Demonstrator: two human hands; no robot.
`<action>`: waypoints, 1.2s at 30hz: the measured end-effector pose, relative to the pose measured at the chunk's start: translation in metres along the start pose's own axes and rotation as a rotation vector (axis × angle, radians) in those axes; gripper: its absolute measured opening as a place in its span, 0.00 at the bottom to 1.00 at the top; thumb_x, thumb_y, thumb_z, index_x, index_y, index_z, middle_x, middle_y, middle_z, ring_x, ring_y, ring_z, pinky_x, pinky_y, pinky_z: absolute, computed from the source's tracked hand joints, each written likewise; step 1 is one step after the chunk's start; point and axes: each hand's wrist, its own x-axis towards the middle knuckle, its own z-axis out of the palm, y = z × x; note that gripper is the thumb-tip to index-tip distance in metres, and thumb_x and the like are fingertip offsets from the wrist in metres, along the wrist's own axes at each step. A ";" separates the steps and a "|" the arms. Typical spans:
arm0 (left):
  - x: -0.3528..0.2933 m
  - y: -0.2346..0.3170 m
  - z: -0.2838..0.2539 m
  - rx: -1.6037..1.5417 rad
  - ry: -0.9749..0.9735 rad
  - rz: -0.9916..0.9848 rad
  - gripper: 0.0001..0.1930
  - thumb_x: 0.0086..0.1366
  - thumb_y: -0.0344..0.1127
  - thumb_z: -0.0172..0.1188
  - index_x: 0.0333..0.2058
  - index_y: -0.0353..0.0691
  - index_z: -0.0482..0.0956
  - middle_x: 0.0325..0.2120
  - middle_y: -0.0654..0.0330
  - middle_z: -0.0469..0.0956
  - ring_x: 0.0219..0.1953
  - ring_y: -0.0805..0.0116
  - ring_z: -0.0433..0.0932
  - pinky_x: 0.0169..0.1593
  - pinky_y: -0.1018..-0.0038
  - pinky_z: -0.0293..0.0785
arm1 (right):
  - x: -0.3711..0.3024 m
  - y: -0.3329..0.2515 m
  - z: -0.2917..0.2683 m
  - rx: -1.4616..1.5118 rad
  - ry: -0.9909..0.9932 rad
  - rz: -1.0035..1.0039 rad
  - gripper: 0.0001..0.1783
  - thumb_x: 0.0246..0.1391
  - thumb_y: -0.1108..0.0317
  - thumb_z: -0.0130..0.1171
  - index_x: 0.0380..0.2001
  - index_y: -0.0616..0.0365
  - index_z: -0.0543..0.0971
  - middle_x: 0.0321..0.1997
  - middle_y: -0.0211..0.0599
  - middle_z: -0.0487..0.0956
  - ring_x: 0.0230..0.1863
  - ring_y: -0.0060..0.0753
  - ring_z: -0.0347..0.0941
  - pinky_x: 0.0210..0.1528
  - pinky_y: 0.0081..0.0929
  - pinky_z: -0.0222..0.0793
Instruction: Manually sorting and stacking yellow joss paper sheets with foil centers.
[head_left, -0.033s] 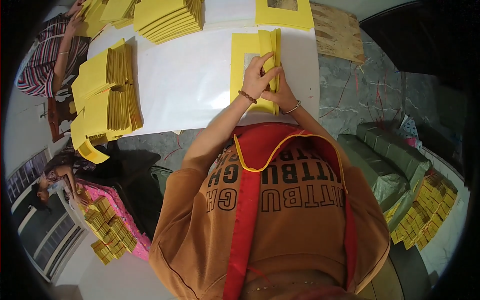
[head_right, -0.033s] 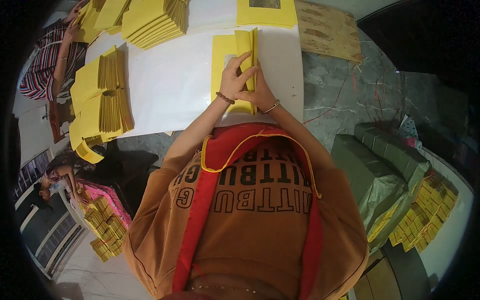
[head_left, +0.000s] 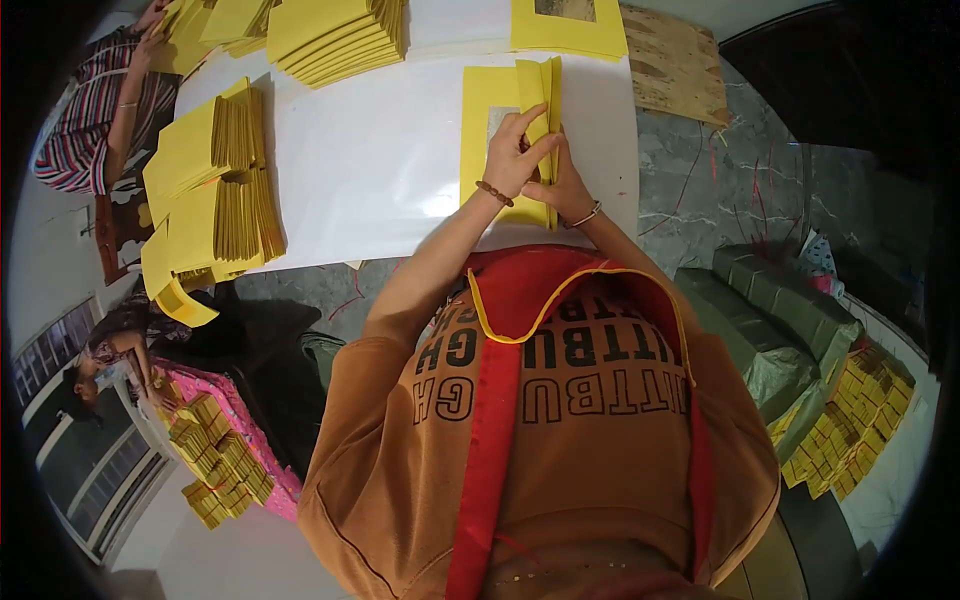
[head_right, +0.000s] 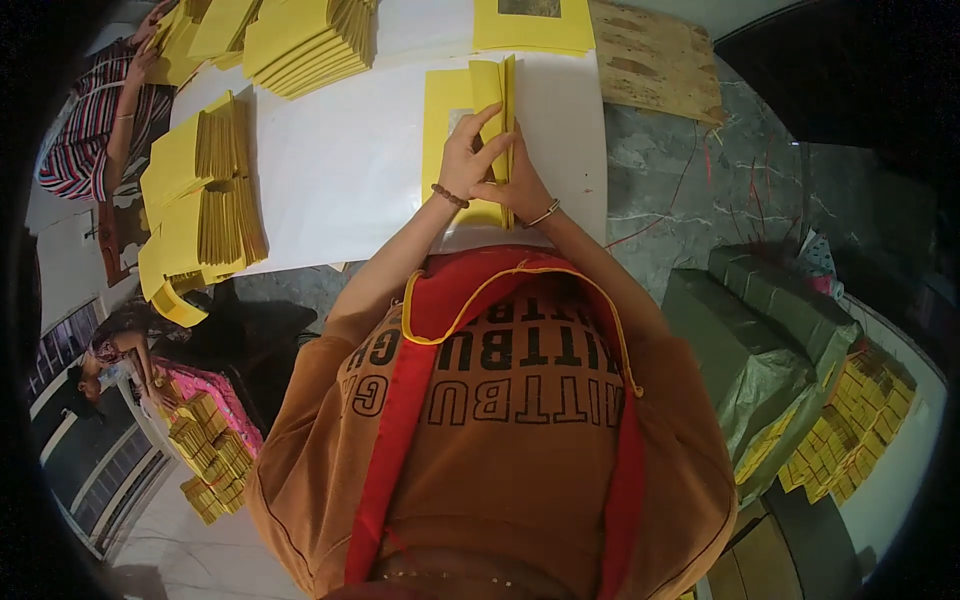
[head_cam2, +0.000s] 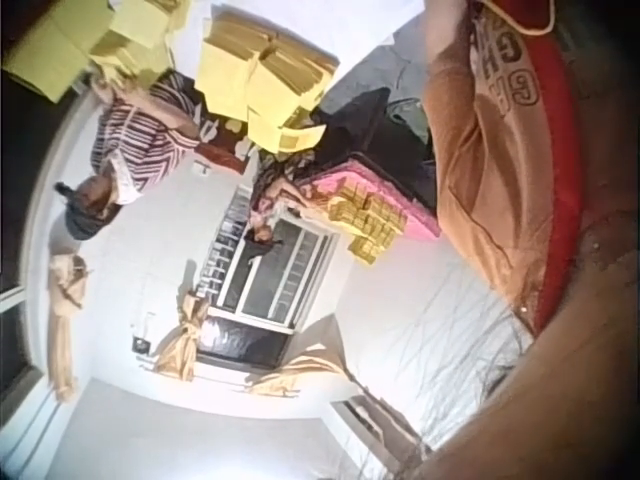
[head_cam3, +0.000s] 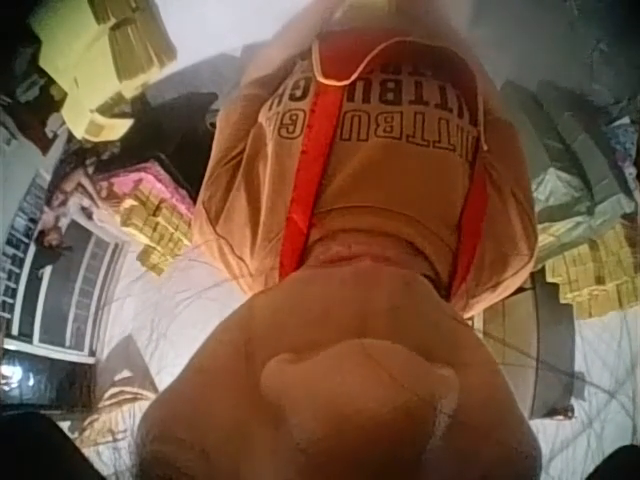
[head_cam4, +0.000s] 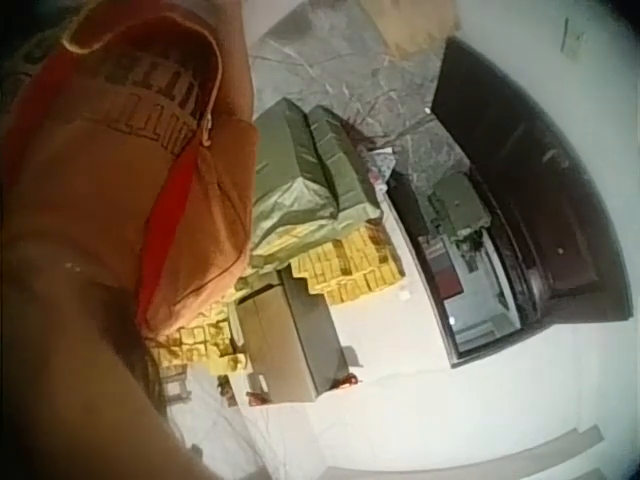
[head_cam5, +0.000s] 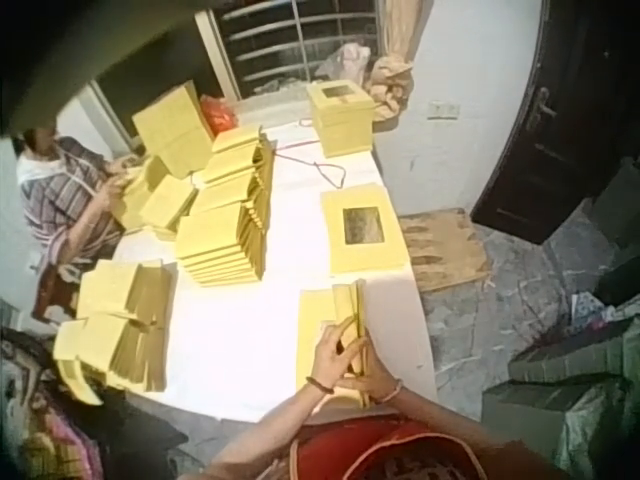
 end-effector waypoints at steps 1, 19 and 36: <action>0.000 0.000 0.000 0.008 -0.008 0.007 0.22 0.50 0.37 0.62 0.45 0.41 0.71 0.24 0.58 0.65 0.21 0.71 0.64 0.26 0.77 0.63 | 0.000 -0.004 0.000 0.000 0.001 0.000 0.56 0.28 0.60 0.67 0.57 0.66 0.45 0.57 0.47 0.53 0.60 0.41 0.48 0.61 0.33 0.43; 0.000 0.008 0.002 0.095 0.030 0.030 0.18 0.51 0.37 0.60 0.42 0.40 0.74 0.24 0.56 0.66 0.22 0.67 0.66 0.26 0.74 0.64 | -0.001 0.001 0.000 0.017 -0.022 0.003 0.53 0.29 0.62 0.67 0.56 0.64 0.46 0.56 0.46 0.55 0.59 0.39 0.50 0.59 0.32 0.47; -0.002 -0.007 0.004 -0.034 0.109 0.014 0.12 0.55 0.28 0.49 0.40 0.33 0.71 0.27 0.54 0.69 0.22 0.65 0.68 0.28 0.73 0.65 | 0.003 -0.020 0.005 0.216 -0.024 -0.007 0.54 0.27 0.59 0.65 0.57 0.59 0.46 0.55 0.40 0.55 0.57 0.37 0.52 0.58 0.33 0.49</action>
